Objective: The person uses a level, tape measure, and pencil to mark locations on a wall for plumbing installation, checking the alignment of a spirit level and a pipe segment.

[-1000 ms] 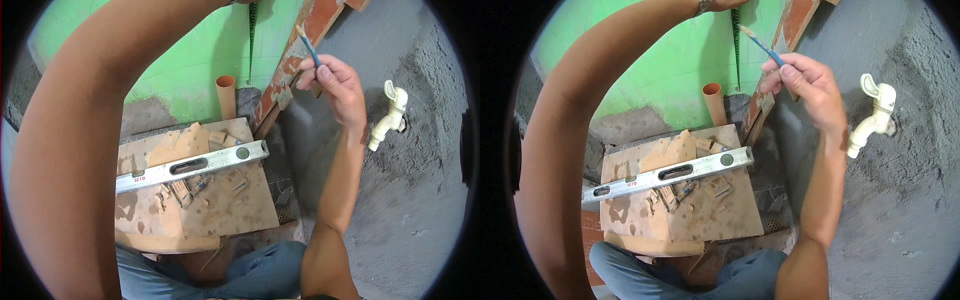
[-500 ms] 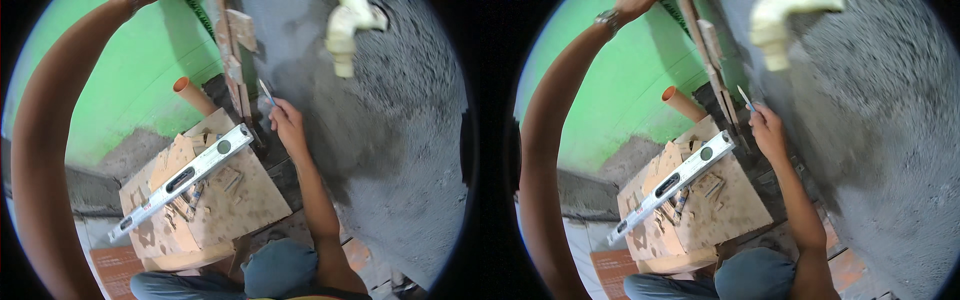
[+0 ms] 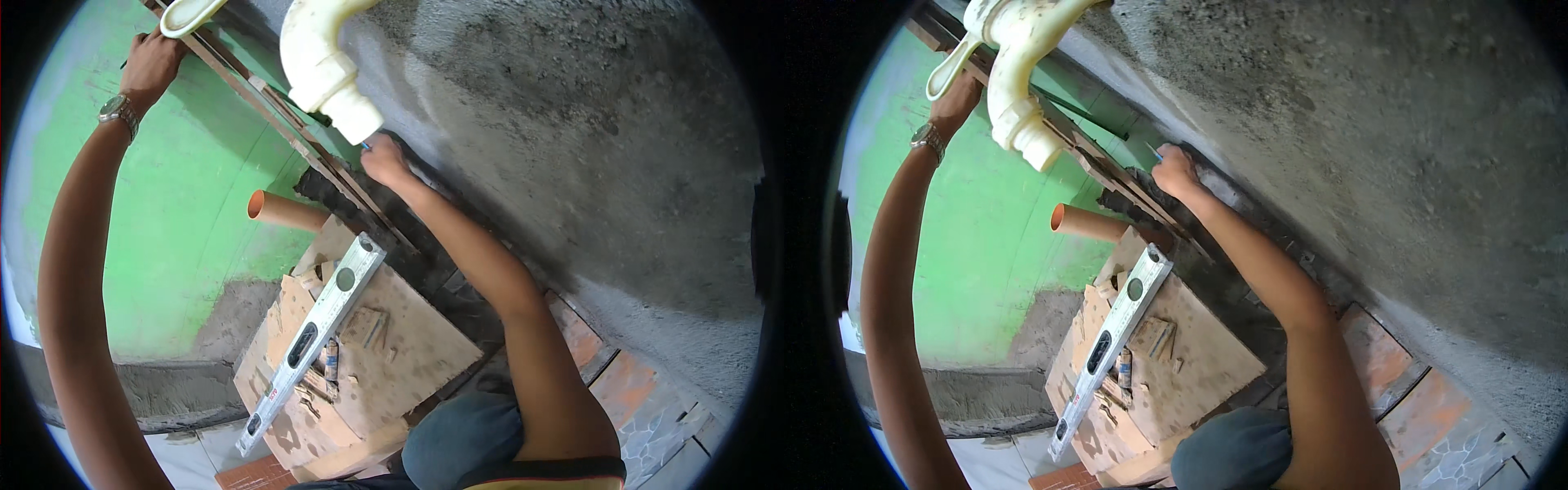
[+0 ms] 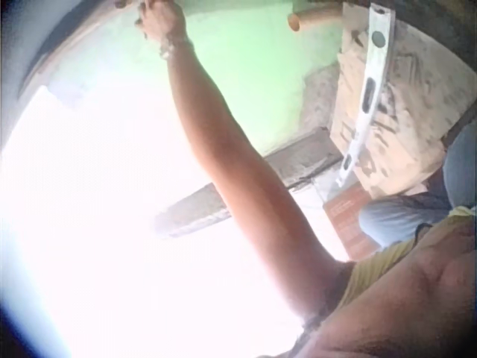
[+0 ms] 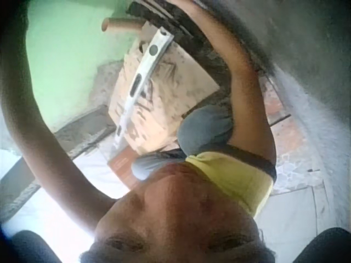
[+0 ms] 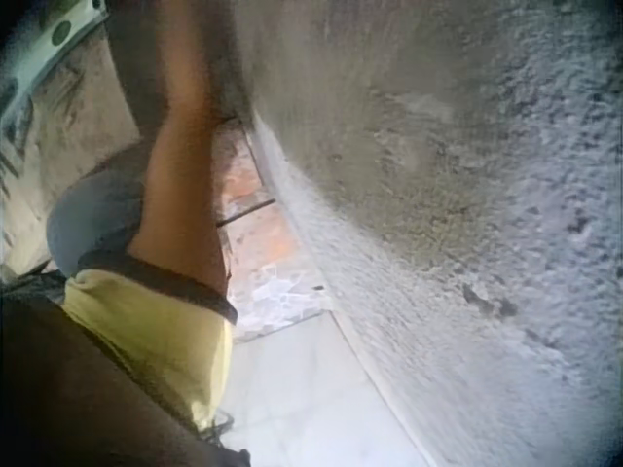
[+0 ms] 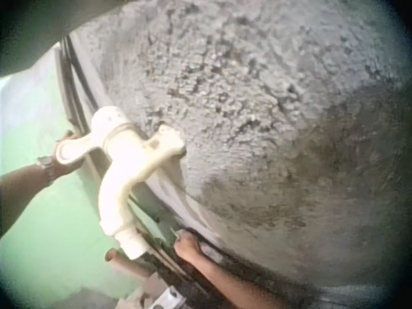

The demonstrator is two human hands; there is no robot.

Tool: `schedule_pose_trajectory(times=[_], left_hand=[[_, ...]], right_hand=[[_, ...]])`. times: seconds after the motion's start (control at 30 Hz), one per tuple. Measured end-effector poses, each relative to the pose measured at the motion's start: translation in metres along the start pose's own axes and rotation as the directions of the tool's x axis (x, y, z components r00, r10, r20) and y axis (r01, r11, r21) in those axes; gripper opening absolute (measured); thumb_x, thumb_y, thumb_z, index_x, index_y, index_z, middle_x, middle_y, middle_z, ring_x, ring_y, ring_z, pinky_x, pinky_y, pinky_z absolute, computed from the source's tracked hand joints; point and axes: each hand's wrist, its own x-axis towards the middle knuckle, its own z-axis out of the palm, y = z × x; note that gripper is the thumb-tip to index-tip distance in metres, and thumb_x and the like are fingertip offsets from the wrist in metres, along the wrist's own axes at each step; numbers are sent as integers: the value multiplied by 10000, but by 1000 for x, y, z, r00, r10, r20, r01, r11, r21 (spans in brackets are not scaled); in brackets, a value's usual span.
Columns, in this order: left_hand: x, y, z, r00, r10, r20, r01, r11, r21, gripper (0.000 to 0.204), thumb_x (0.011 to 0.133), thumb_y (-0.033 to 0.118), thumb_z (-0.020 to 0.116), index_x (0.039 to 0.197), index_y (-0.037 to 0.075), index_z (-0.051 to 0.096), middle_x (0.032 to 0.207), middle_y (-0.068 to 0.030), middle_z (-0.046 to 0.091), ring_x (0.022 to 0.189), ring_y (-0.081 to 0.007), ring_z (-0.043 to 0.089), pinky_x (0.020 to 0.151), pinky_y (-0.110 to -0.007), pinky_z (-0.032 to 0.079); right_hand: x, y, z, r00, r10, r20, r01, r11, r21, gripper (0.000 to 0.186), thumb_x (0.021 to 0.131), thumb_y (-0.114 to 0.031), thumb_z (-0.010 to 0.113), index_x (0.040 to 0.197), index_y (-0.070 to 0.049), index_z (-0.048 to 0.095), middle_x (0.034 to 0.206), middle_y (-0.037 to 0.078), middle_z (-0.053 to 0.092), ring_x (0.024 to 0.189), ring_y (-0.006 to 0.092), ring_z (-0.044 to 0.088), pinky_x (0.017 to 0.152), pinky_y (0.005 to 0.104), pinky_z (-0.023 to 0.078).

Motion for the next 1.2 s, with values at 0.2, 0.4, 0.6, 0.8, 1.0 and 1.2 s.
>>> schedule_pose_trajectory(times=[0.2, 0.4, 0.6, 0.8, 1.0, 1.2], left_hand=[[-1, -7, 7, 990, -62, 129, 79, 988, -135, 193, 933, 175, 554, 1079, 147, 678, 931, -101, 668, 944, -279, 628, 872, -456, 433], [5, 4, -5, 997, -37, 60, 43, 994, -101, 214, 939, 167, 527, 1081, 146, 686, 1037, -86, 653, 1066, -243, 583, 873, -444, 416], [-4, 2, -13, 999, -36, -22, 33, 992, -123, 220, 932, 194, 537, 1075, 147, 698, 1098, -63, 646, 1116, -234, 570, 880, -455, 423], [24, 6, -7, 1000, 0, 26, 4, 986, -169, 227, 888, 153, 546, 1081, 126, 662, 1011, -121, 672, 977, -291, 637, 894, -470, 431], [-4, 16, -49, 967, -163, 194, 216, 931, -295, 231, 923, 158, 586, 1092, 82, 723, 1188, -85, 666, 1179, -264, 575, 1112, -473, 374], [-39, 20, -38, 985, -172, 33, 173, 930, -324, 249, 922, 187, 580, 1103, 75, 708, 1190, -90, 662, 1143, -268, 593, 1059, -464, 409]], right_hand=[[18, -16, 35, 988, 90, -127, -71, 986, 151, 361, 833, -97, 549, 1175, -45, 654, 1126, 244, 653, 1103, 389, 608, 980, 438, 461], [58, 15, 70, 971, 11, -240, 62, 953, 295, 389, 922, -264, 434, 1117, -38, 684, 1067, 246, 671, 1050, 373, 628, 927, 428, 457], [67, -1, 70, 987, -70, -146, 108, 957, 268, 338, 815, -127, 550, 1109, -68, 707, 1115, 224, 681, 1079, 335, 640, 942, 395, 462], [130, 59, 56, 975, -189, -120, 164, 968, -192, 336, 920, -234, 473, 1008, -26, 722, 965, 215, 705, 903, 349, 671, 799, 419, 506], [132, 49, 73, 986, -142, 88, 100, 923, 372, 194, 938, -204, 539, 980, -51, 650, 799, 64, 625, 678, 215, 612, 638, 358, 540], [116, 40, 55, 955, -182, 234, 36, 856, 516, 268, 982, -183, 496, 1219, -61, 523, 1033, 82, 575, 877, 237, 592, 739, 380, 530]])
